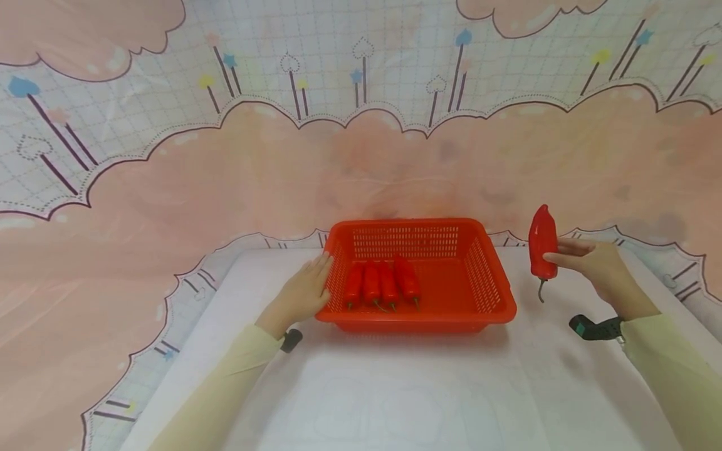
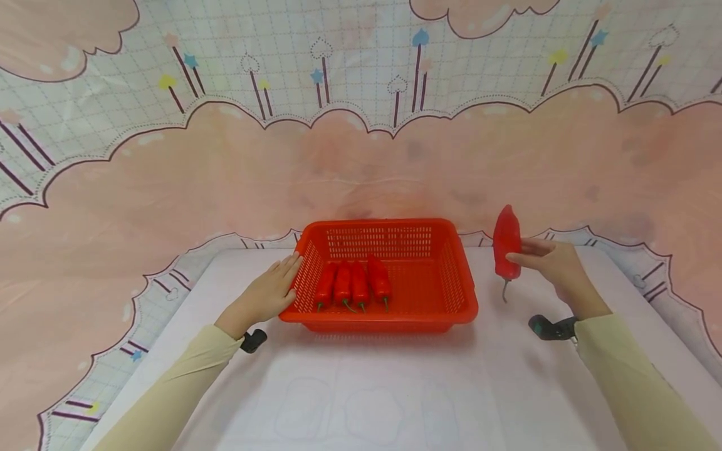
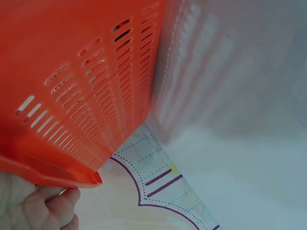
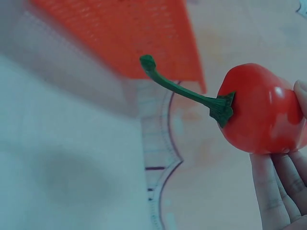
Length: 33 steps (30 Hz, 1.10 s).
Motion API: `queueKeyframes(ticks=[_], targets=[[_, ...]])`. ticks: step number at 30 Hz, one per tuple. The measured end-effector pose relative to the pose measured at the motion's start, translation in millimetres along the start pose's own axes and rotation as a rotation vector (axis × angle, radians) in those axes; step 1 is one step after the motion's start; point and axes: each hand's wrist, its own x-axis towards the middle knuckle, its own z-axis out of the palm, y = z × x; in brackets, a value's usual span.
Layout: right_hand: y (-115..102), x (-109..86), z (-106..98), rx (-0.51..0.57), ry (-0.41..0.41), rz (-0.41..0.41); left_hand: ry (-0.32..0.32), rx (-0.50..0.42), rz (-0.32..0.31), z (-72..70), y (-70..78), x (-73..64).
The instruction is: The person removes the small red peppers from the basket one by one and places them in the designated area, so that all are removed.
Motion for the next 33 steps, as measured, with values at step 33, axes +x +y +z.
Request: queueKeyframes(ticks=[33], targets=[[50.3, 22.0, 32.7, -0.111, -0.187, 0.207, 0.018, -0.007, 0.007, 3.0, -1.2, 0.2]])
